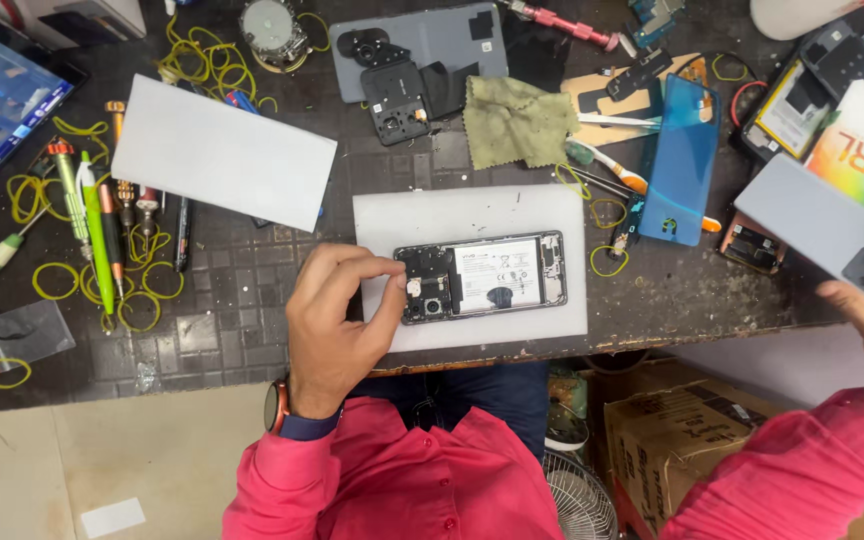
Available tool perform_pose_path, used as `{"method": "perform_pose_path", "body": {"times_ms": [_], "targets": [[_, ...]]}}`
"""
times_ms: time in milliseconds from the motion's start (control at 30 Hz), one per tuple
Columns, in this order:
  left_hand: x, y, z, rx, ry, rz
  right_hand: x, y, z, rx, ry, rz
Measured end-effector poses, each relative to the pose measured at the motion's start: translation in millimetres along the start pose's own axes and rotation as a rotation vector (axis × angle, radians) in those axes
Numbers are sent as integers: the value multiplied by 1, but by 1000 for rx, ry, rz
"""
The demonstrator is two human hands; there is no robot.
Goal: The person applies adhesive around the perimeter of a disassembled smartphone chassis, then aligns and attaches a new back cover. The person uses a screwdriver to remove a screw, a tube of adhesive, and a cloth to wipe the back cover before assembly.
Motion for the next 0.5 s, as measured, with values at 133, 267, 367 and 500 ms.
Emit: {"method": "perform_pose_path", "body": {"times_ms": [133, 267, 367, 500], "targets": [[-1, 0, 0, 1, -2, -2, 82, 21, 34, -183, -268, 94], [0, 0, 0, -1, -5, -1, 129, 28, 39, -203, -449, 342], [0, 0, -1, -9, -2, 2, 131, 28, 38, -206, -470, 573], [1, -1, -2, -11, 8, 17, 118, 28, 31, -243, -444, 769]]}}
Point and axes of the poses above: each hand's wrist, its own z-axis away from the middle knuckle, its own y-axis out of the palm, x = y × z, the point moved 2 cm from there along -z, towards the middle knuckle, and after that the axes turned 5 degrees about z, right-handed, at the moved point
